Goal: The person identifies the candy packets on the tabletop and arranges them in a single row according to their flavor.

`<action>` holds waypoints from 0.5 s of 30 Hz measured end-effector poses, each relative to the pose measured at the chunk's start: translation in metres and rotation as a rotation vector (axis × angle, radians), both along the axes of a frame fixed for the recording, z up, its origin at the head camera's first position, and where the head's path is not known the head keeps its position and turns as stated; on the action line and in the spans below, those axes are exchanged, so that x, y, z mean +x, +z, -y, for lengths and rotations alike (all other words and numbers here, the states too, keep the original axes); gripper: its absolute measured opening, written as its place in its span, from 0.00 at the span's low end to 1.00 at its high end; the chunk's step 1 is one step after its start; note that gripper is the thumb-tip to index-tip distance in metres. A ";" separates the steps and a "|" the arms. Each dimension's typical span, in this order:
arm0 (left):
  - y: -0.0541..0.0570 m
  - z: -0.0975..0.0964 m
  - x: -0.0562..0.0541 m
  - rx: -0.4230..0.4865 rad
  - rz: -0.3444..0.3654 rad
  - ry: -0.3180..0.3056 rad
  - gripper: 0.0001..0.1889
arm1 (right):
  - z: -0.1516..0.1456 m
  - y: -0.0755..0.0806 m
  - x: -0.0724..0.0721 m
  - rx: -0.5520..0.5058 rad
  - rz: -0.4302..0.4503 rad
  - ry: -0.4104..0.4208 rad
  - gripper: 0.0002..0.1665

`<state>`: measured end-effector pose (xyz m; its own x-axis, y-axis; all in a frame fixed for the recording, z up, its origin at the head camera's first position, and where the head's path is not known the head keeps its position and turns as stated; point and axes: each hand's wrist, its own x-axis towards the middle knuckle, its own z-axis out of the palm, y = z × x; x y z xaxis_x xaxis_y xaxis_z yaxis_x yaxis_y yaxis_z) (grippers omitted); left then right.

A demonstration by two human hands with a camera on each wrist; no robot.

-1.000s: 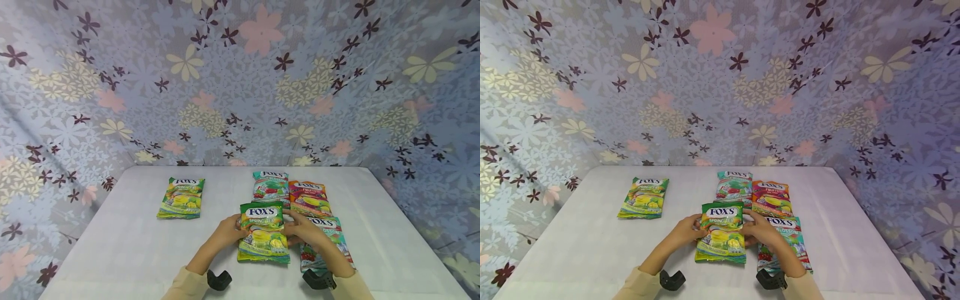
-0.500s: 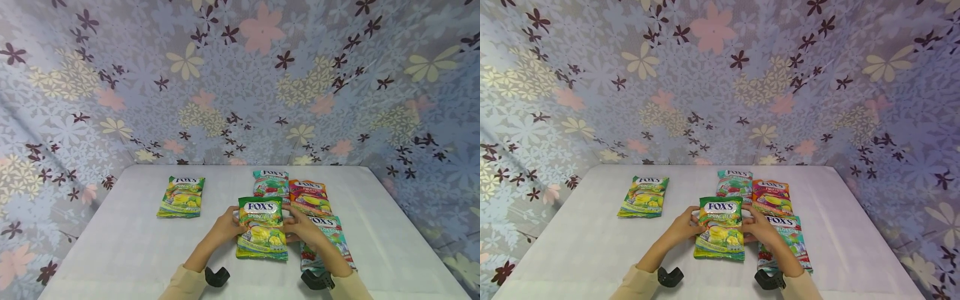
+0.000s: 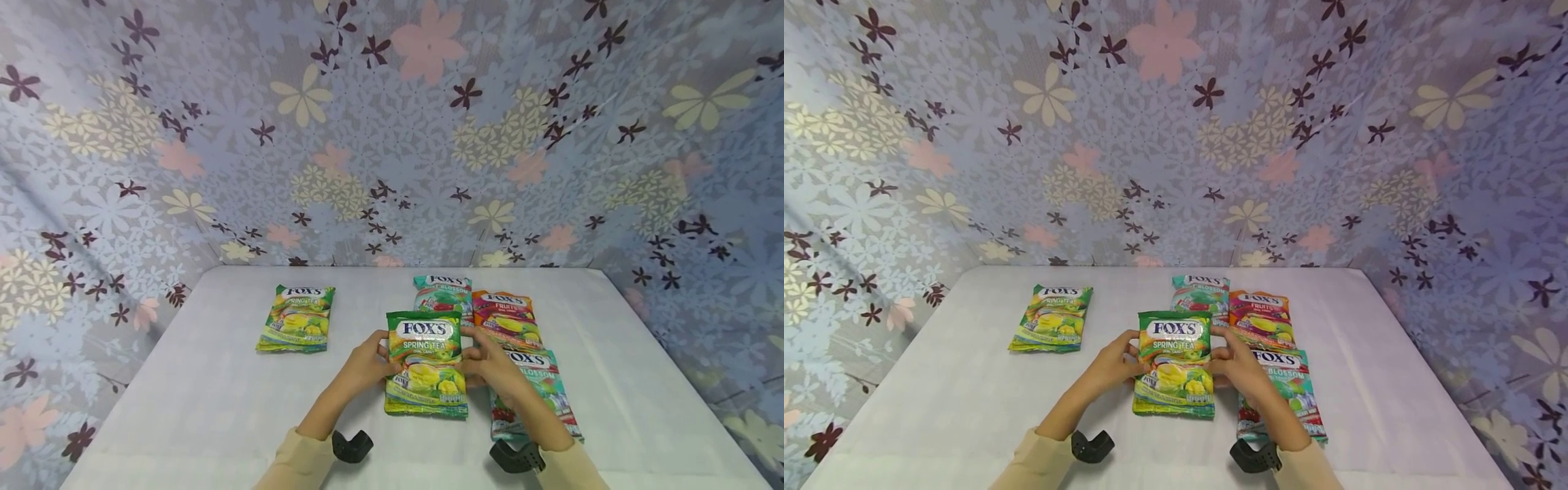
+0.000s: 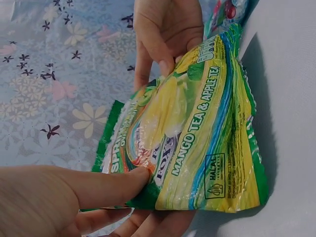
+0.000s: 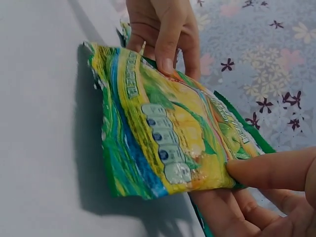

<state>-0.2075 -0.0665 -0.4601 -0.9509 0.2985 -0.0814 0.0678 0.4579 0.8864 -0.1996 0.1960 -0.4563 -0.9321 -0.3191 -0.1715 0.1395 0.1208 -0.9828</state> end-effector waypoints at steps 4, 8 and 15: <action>0.001 0.001 -0.001 0.011 -0.003 -0.002 0.30 | 0.001 0.001 0.000 -0.005 -0.011 -0.005 0.42; 0.001 0.002 -0.001 0.026 0.000 0.000 0.30 | 0.001 0.001 -0.001 -0.005 -0.021 -0.011 0.42; 0.002 0.002 0.000 0.014 0.012 0.019 0.31 | 0.003 0.001 0.000 0.004 -0.010 -0.033 0.40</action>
<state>-0.2079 -0.0684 -0.4582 -0.9555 0.2816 -0.0884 0.0488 0.4462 0.8936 -0.1994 0.1926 -0.4556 -0.9439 -0.2871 -0.1632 0.1334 0.1207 -0.9837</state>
